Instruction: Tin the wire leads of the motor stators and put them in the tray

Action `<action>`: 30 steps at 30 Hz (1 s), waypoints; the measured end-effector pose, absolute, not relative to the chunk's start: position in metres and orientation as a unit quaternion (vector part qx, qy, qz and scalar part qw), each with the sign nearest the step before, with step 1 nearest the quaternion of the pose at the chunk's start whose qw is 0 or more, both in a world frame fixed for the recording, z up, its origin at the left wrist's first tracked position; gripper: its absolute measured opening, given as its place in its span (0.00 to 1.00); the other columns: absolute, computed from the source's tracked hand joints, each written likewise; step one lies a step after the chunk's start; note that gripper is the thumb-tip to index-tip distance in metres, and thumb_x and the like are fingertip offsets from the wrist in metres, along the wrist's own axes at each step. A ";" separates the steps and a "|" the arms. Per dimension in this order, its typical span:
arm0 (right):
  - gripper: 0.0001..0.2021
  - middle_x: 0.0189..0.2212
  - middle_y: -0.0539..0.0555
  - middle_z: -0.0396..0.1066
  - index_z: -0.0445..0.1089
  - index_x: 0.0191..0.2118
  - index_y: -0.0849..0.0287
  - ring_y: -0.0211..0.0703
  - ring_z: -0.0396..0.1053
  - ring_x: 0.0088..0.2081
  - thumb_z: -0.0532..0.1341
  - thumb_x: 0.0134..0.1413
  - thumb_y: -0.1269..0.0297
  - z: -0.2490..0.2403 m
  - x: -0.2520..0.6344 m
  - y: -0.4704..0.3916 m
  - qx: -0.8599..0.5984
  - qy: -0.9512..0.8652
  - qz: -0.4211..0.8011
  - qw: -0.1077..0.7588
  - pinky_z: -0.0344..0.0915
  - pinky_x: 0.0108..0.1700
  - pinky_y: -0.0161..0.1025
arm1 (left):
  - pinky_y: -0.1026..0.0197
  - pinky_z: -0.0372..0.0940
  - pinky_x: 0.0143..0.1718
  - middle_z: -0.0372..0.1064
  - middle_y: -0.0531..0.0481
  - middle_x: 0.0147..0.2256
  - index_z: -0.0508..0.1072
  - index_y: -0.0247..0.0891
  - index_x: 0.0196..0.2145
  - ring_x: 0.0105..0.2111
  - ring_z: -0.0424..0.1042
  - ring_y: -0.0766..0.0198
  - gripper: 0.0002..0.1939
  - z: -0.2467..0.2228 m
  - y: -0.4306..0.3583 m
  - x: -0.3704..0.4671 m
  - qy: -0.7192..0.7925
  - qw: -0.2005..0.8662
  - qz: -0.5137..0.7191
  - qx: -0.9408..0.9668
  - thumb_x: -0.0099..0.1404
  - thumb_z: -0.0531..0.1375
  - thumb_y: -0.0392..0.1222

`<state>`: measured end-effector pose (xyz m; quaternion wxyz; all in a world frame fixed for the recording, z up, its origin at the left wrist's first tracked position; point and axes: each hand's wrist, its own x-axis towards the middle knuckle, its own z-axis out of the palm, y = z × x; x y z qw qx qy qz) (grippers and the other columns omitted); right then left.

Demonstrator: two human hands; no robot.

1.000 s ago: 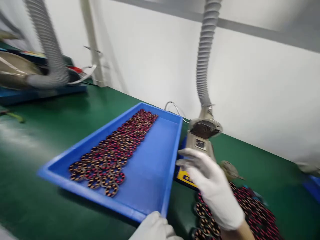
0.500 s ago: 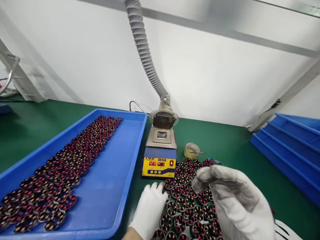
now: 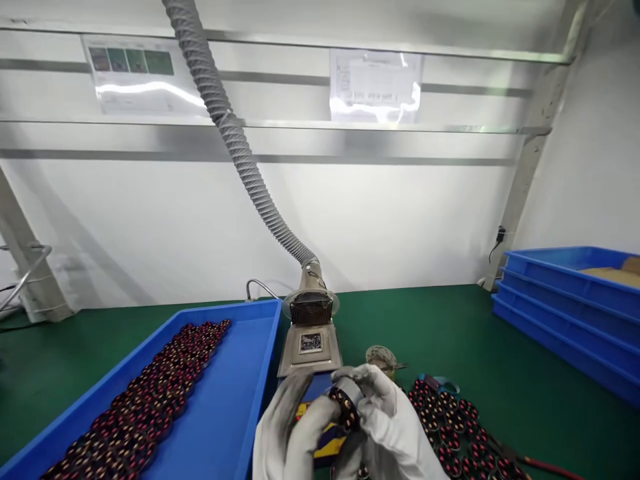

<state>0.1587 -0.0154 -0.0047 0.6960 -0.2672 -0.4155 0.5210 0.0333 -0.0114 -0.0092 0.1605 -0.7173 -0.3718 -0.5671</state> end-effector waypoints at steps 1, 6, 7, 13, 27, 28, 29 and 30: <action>0.15 0.33 0.57 0.74 0.71 0.31 0.58 0.48 0.72 0.34 0.70 0.35 0.57 -0.004 0.160 -0.016 -0.286 -0.426 0.494 0.701 0.69 0.38 0.44 | 0.50 0.63 0.43 0.54 0.42 0.54 0.59 0.44 0.51 0.50 0.60 0.49 0.23 -0.013 -0.010 0.033 -0.380 0.135 -0.575 -0.712 0.58 0.58 0.42; 0.05 0.35 0.56 0.72 0.72 0.30 0.57 0.44 0.70 0.37 0.64 0.41 0.70 0.003 0.159 -0.026 -0.378 -0.580 0.319 0.647 0.67 0.40 0.37 | 0.61 0.64 0.44 0.61 0.42 0.51 0.49 0.38 0.59 0.49 0.64 0.59 0.24 -0.024 0.004 0.011 -0.296 0.080 -0.453 -0.837 0.66 0.46 0.39; 0.07 0.34 0.55 0.73 0.72 0.31 0.57 0.44 0.70 0.37 0.64 0.40 0.72 0.004 0.157 -0.028 -0.398 -0.598 0.294 0.630 0.67 0.41 0.36 | 0.63 0.65 0.43 0.65 0.43 0.49 0.51 0.38 0.58 0.47 0.67 0.61 0.22 -0.024 0.007 0.005 -0.272 0.091 -0.423 -0.859 0.67 0.45 0.38; 0.20 0.31 0.53 0.69 0.69 0.35 0.58 0.45 0.68 0.34 0.71 0.32 0.59 0.001 0.156 -0.028 -0.382 -0.522 0.463 0.605 0.66 0.36 0.38 | 0.66 0.66 0.40 0.71 0.48 0.39 0.60 0.41 0.48 0.39 0.71 0.64 0.17 -0.016 0.011 -0.008 -0.265 0.039 -0.445 -0.854 0.68 0.44 0.51; 0.03 0.32 0.52 0.68 0.72 0.33 0.52 0.41 0.68 0.35 0.61 0.51 0.67 -0.003 0.153 -0.035 -0.369 -0.453 0.102 0.806 0.65 0.35 0.34 | 0.60 0.60 0.39 0.74 0.51 0.36 0.67 0.38 0.40 0.37 0.72 0.64 0.08 -0.012 0.009 -0.015 -0.248 0.236 -0.421 -0.840 0.63 0.53 0.40; 0.05 0.34 0.52 0.68 0.72 0.34 0.52 0.41 0.68 0.37 0.62 0.50 0.68 -0.001 0.153 -0.039 -0.385 -0.438 0.064 0.810 0.65 0.36 0.33 | 0.60 0.60 0.39 0.74 0.50 0.36 0.67 0.37 0.40 0.37 0.72 0.64 0.08 -0.012 0.009 -0.016 -0.254 0.247 -0.423 -0.834 0.63 0.53 0.40; 0.04 0.35 0.52 0.69 0.73 0.33 0.52 0.41 0.68 0.38 0.62 0.50 0.67 0.001 0.154 -0.042 -0.396 -0.435 0.057 0.807 0.65 0.36 0.33 | 0.60 0.61 0.39 0.74 0.50 0.36 0.67 0.37 0.40 0.37 0.72 0.64 0.08 -0.012 0.009 -0.017 -0.256 0.250 -0.427 -0.831 0.63 0.53 0.40; 0.03 0.34 0.53 0.69 0.73 0.33 0.53 0.42 0.68 0.37 0.63 0.50 0.65 0.004 0.154 -0.044 -0.401 -0.441 0.086 0.798 0.66 0.36 0.33 | 0.61 0.61 0.39 0.74 0.50 0.36 0.67 0.37 0.40 0.37 0.72 0.64 0.09 -0.011 0.008 -0.017 -0.255 0.247 -0.427 -0.832 0.64 0.53 0.41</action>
